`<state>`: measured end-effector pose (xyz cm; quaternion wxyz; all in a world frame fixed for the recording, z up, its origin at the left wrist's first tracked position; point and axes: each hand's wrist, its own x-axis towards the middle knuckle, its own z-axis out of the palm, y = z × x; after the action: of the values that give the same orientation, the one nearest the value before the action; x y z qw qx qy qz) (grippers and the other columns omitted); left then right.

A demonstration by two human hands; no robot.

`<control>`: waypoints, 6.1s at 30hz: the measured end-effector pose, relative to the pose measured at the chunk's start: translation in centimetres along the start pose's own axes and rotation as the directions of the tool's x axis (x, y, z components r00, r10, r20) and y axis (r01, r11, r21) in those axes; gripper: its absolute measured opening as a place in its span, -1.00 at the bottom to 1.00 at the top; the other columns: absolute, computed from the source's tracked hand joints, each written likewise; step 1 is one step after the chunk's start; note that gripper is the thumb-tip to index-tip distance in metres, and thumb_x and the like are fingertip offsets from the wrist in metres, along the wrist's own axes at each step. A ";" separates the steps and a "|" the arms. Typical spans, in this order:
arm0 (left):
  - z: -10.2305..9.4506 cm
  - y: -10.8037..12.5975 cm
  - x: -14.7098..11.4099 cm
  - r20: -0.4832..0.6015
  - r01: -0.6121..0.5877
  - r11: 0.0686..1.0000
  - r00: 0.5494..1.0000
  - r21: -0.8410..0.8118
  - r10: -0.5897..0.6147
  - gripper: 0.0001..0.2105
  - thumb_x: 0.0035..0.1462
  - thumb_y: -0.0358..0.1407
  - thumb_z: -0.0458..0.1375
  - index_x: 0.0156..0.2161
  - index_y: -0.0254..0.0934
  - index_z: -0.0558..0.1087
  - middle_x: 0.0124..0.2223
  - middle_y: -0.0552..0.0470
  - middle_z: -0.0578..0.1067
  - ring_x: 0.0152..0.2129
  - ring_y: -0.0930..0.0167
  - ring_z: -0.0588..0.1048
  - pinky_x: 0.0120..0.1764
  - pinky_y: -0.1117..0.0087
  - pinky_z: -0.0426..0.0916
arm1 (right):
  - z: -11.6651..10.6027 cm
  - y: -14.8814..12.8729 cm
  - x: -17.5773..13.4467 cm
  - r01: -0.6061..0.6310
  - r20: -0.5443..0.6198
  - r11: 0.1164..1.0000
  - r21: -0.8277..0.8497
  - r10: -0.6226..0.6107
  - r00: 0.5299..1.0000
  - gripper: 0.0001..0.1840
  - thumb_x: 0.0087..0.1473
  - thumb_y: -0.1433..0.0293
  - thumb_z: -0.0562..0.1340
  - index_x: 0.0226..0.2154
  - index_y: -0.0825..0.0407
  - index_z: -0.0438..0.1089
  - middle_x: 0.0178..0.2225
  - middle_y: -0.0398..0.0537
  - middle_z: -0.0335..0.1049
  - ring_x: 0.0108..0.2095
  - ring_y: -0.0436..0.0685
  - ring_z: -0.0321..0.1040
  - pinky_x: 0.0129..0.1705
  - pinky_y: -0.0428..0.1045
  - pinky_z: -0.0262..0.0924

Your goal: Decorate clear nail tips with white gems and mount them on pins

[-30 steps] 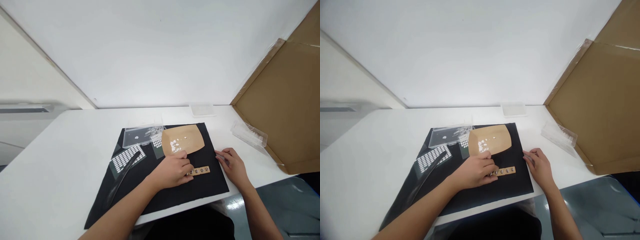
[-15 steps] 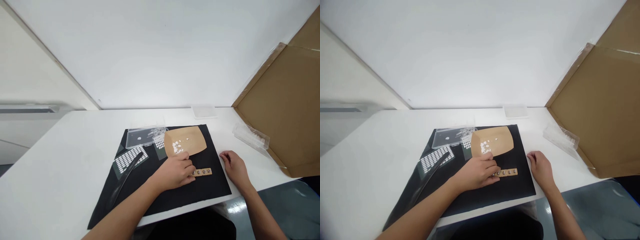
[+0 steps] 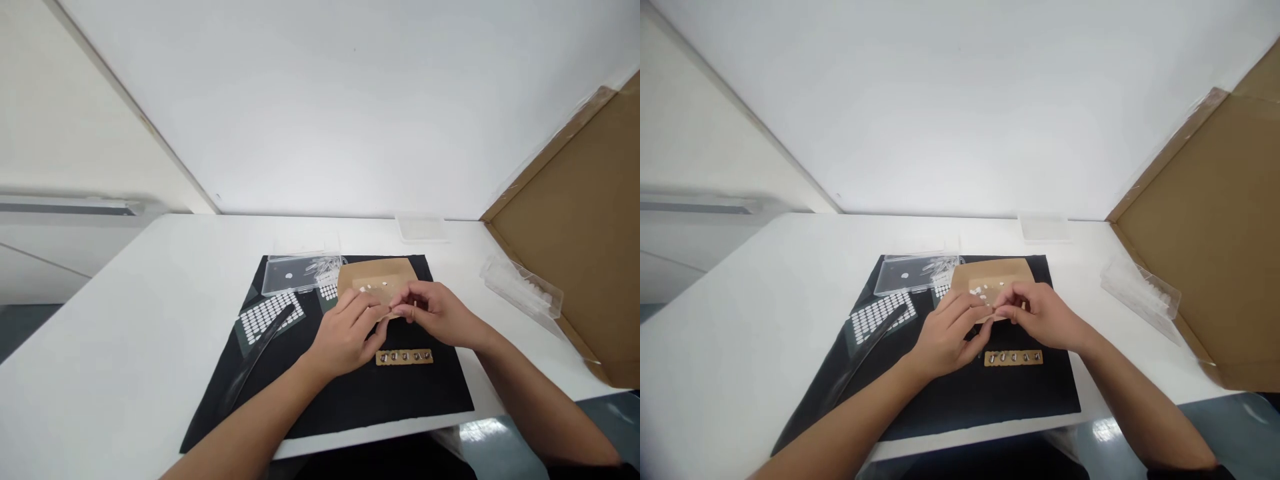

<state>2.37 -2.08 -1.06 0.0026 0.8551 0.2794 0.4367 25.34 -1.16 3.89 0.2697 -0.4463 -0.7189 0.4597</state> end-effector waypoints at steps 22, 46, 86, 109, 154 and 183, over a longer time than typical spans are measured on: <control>-0.4 -1.2 0.2 -0.061 -0.063 0.998 0.996 -0.030 0.061 -0.76 0.26 -0.48 0.34 0.01 -0.29 0.54 -0.19 -0.05 0.68 -0.26 0.34 0.60 -0.13 0.25 0.55 | 1.1 2.5 0.9 0.244 -0.025 0.966 0.088 -0.243 0.970 -0.73 0.22 0.15 0.45 -0.24 -0.03 0.49 -0.32 -0.13 0.51 -0.38 0.02 0.41 -0.39 -0.07 0.28; -0.3 -2.0 0.0 0.253 -0.071 0.996 0.966 0.056 0.054 -0.83 0.28 -0.22 0.33 -0.09 -0.23 0.55 -0.20 -0.06 0.62 -0.11 0.20 0.54 -0.06 0.18 0.46 | -2.1 5.6 1.9 0.060 -0.481 0.764 -0.643 -0.464 0.744 -0.83 0.40 0.24 0.22 -0.23 -0.08 0.45 -0.27 0.00 0.54 -0.26 0.17 0.46 -0.29 0.07 0.30; -1.1 -3.7 0.5 -0.043 0.378 0.807 0.914 0.454 -0.404 -0.75 0.46 -0.39 0.08 0.09 -0.20 0.55 0.07 -0.05 0.69 0.20 0.08 0.45 0.21 -0.02 0.07 | -4.4 6.5 0.9 0.461 -0.342 0.649 -0.605 -0.735 0.586 -0.72 0.07 0.59 0.38 -0.19 -0.04 0.47 -0.44 -0.13 0.43 -0.44 0.08 0.35 -0.50 -0.02 0.19; -6.1 -8.8 -0.4 -0.089 0.646 0.300 0.497 0.702 -0.863 -0.55 0.14 -0.60 -0.08 -0.01 -0.25 0.53 -0.36 -0.13 0.60 -0.04 0.08 0.50 0.23 -0.21 -0.10 | -2.2 7.1 1.4 0.434 -0.277 0.675 -0.597 -0.681 0.677 -0.69 0.10 0.62 0.37 -0.14 -0.04 0.45 -0.39 -0.13 0.43 -0.40 0.06 0.38 -0.41 -0.03 0.32; -6.6 -8.5 -0.1 0.675 0.208 0.919 0.628 0.334 -0.387 -0.66 0.49 -0.21 -0.01 -0.19 -0.18 0.61 -0.27 -0.04 0.61 -0.37 0.28 0.58 -0.31 0.31 0.29 | -1.5 5.5 0.7 0.516 -0.059 0.627 -0.584 -0.667 0.743 -0.69 0.03 0.60 0.28 -0.19 -0.07 0.44 -0.35 -0.12 0.45 -0.42 0.07 0.34 -0.40 -0.01 0.25; -5.4 -7.8 -0.3 0.540 0.472 0.725 0.484 0.501 -0.689 -0.79 0.36 -0.16 0.22 -0.12 -0.09 0.72 -0.11 -0.06 0.72 -0.20 0.11 0.67 -0.24 0.23 0.46 | -1.4 6.2 0.7 0.486 -0.095 0.642 -0.593 -0.655 0.750 -0.64 0.04 0.62 0.29 -0.14 -0.08 0.45 -0.34 -0.14 0.49 -0.40 0.07 0.41 -0.39 -0.01 0.31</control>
<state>-5.56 3.05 0.14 0.1333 0.7953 0.5914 0.0086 28.63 1.19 -1.12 0.3733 -0.3140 -0.8711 0.0571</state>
